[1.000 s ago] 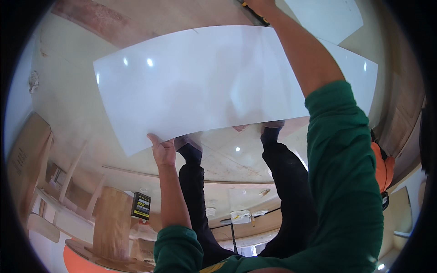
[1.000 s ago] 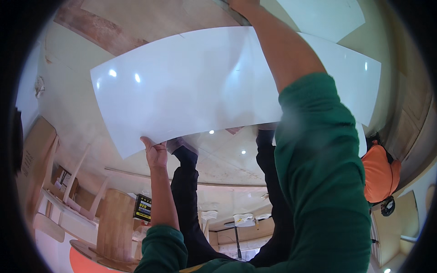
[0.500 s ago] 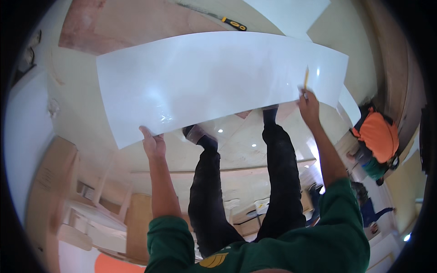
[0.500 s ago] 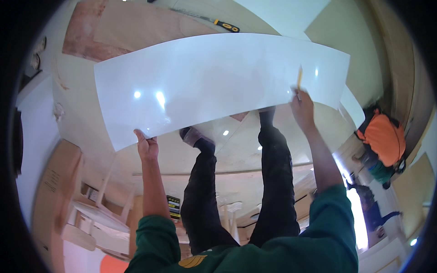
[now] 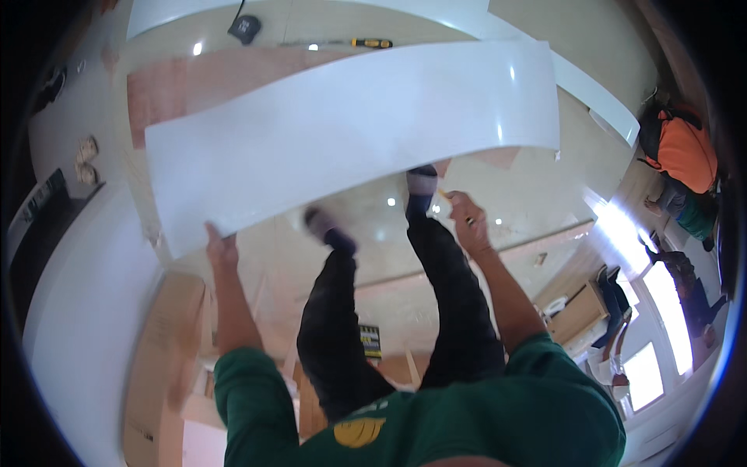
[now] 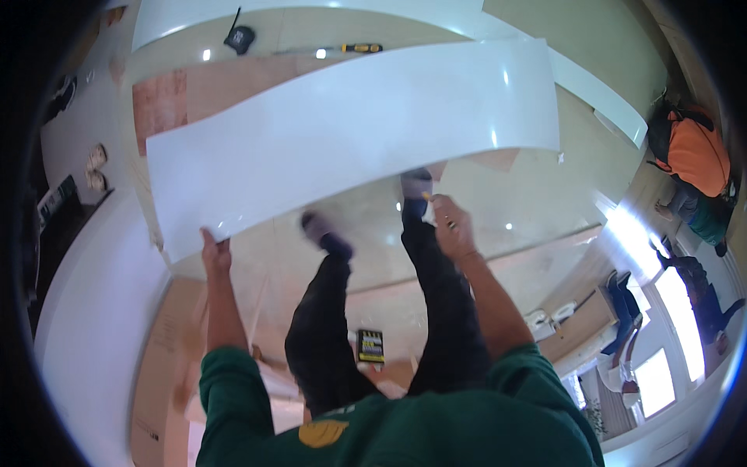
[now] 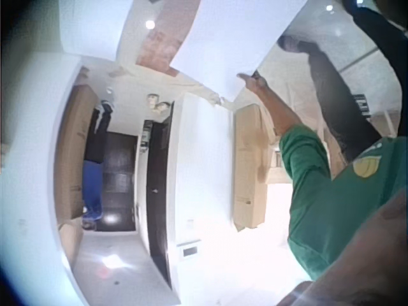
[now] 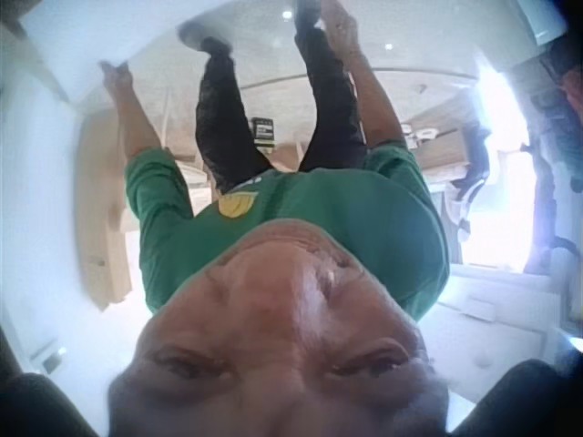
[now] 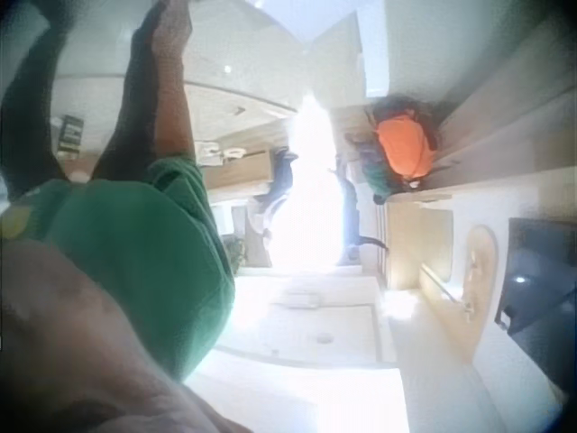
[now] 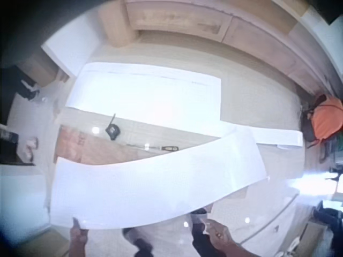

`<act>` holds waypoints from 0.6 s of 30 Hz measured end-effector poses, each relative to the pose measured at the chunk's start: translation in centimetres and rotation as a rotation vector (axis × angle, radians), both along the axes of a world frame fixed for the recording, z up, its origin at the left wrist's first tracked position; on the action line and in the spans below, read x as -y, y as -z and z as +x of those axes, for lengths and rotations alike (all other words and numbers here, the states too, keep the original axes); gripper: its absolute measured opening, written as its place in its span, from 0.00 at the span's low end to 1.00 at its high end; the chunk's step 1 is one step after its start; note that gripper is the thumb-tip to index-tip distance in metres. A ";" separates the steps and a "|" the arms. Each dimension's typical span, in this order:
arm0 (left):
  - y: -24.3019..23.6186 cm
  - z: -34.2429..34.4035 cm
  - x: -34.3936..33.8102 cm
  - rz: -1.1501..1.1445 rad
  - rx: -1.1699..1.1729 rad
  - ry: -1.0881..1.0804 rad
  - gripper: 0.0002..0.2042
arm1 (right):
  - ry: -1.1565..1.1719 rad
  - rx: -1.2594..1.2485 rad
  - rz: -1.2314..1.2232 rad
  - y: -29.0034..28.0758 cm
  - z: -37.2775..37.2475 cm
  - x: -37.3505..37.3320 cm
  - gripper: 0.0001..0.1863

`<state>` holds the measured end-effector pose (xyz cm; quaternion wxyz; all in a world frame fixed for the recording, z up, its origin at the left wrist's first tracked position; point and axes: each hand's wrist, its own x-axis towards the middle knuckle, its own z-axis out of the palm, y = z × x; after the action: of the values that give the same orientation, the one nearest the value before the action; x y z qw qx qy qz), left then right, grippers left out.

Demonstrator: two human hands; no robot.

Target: The person cuts a large white panel using a utility knife and a curved wooden template as a guide. They then wipe the cut edge with a cloth and place the panel against a curved wooden structure to check the fit.

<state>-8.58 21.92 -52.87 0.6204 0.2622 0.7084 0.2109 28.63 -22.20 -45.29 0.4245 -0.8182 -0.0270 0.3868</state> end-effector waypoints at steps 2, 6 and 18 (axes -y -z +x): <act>1.8 2.5 -4.1 0.035 0.038 0.068 0.25 | -0.109 0.188 0.089 3.9 1.9 -2.6 0.10; 4.3 -0.1 -13.3 -0.020 0.033 0.201 0.24 | -0.221 0.364 0.197 10.1 0.0 -9.2 0.10; 13.3 2.9 -23.6 0.021 -0.039 0.242 0.27 | -0.257 0.881 0.055 26.7 4.3 -24.4 0.19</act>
<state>-5.65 45.56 -66.17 0.6247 0.3563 0.6812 0.1365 32.97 2.17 -71.97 0.3426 -0.8831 -0.3163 0.0508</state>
